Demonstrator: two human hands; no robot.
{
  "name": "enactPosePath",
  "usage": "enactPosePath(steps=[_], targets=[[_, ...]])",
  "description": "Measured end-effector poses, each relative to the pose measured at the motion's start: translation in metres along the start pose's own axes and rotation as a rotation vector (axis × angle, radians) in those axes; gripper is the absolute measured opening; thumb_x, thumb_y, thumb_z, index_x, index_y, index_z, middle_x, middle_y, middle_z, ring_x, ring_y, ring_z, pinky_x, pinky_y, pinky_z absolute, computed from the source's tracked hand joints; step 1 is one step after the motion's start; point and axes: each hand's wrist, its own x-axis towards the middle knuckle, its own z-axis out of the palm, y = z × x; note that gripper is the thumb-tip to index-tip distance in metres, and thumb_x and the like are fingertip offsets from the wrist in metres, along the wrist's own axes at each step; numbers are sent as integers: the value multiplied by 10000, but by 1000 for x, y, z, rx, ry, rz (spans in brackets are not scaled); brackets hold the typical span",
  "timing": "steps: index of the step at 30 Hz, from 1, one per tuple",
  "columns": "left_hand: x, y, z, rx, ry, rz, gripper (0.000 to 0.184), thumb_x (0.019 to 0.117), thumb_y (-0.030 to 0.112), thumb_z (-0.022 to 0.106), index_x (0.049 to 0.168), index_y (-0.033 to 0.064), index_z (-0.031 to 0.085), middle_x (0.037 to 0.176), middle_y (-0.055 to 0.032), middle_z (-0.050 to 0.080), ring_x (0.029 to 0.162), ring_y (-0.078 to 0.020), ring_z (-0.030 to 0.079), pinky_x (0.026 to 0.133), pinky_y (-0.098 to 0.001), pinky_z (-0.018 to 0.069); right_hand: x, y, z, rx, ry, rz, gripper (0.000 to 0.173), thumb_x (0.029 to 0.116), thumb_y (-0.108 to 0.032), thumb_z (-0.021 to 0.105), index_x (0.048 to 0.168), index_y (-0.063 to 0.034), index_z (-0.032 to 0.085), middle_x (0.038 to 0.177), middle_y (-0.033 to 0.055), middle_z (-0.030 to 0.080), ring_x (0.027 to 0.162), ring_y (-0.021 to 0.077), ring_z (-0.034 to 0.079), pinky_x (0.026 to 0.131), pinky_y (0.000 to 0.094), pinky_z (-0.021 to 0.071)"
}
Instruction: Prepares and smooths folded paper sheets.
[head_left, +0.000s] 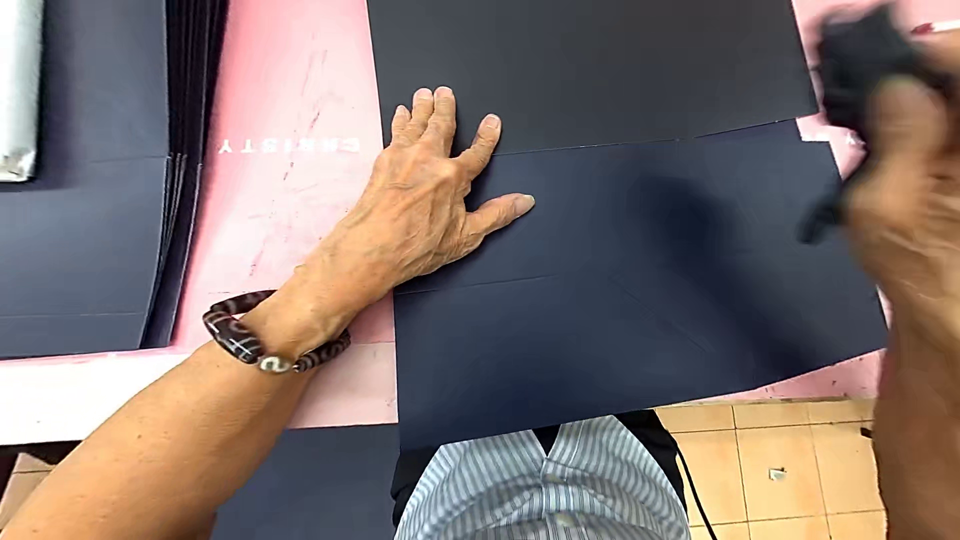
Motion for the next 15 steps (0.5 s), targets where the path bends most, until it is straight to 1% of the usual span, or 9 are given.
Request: enactPosePath(steps=[1, 2, 3, 5, 7, 8, 10, 13, 15], targets=[[0, 0, 0, -5, -4, -1, 904, 964, 757, 291, 1555, 91, 444, 1564, -393, 318, 1476, -546, 296, 1195, -636, 231, 27, -26, 21, 61, -31, -102, 330, 1090, -141, 435, 1205, 105, 622, 1259, 302, 623, 1241, 368, 582, 1083, 466, 437], [0, 1, 0, -6, -5, -1, 903, 964, 757, 288, 1557, 94, 442, 1563, -393, 319, 1477, -546, 296, 1200, -636, 223, 47, -47, 42, 121, -80, -204, 297, 1076, -114, 451, 1153, 88, 655, 1278, 286, 633, 1261, 372, 584, 1092, 467, 440], [-1, 1, -1, -5, -1, 2, 902, 966, 756, 286, 1554, 92, 447, 1562, -392, 323, 1475, -546, 300, 1200, -638, 221, 61, -65, 63, 186, -143, -294, 279, 1063, -92, 467, 1138, 63, 686, 1277, 259, 657, 1252, 375, 605, 1072, 494, 462], [-2, 1, -2, -11, 8, 20, 884, 974, 732, 301, 1511, 59, 500, 1549, -395, 343, 1463, -553, 318, 1189, -650, 234, 74, -96, 102, 301, -253, -411, 269, 1035, -109, 527, 1187, -4, 721, 1249, 192, 698, 1215, 361, 635, 992, 529, 487], [-6, 2, -5, -36, -9, 29, 823, 995, 677, 344, 1403, 6, 588, 1546, -384, 355, 1466, -545, 317, 1191, -643, 244, 82, -115, 128, 362, -255, -473, 236, 1016, -155, 590, 1122, -1, 734, 1129, 172, 714, 1098, 348, 647, 893, 472, 490], [-6, 2, -6, -33, -13, 31, 800, 999, 661, 351, 1364, -1, 611, 1541, -381, 364, 1463, -545, 324, 1187, -643, 256, 86, -117, 134, 377, -247, -490, 217, 1013, -142, 591, 1070, 10, 735, 1067, 169, 718, 1054, 333, 658, 875, 435, 499], [-7, 2, -6, -19, -27, 30, 810, 1003, 670, 334, 1459, 33, 540, 1559, -374, 340, 1466, -549, 311, 1178, -652, 259, 88, -112, 134, 388, -252, -508, 211, 1025, -119, 563, 1011, 20, 721, 1000, 161, 712, 1012, 305, 658, 866, 386, 492], [-7, 1, -6, -2, -36, 8, 855, 995, 707, 307, 1568, 82, 415, 1589, -354, 310, 1482, -532, 297, 1183, -643, 261, 82, -96, 124, 373, -259, -497, 228, 1034, -117, 550, 971, 30, 713, 941, 164, 699, 970, 303, 658, 849, 377, 499], [-7, 1, -5, 1, -38, -7, 867, 990, 719, 294, 1577, 90, 401, 1596, -346, 304, 1490, -521, 290, 1190, -635, 256, 76, -82, 116, 341, -257, -490, 233, 1036, -119, 552, 953, 38, 702, 922, 176, 692, 946, 320, 654, 830, 392, 500]])
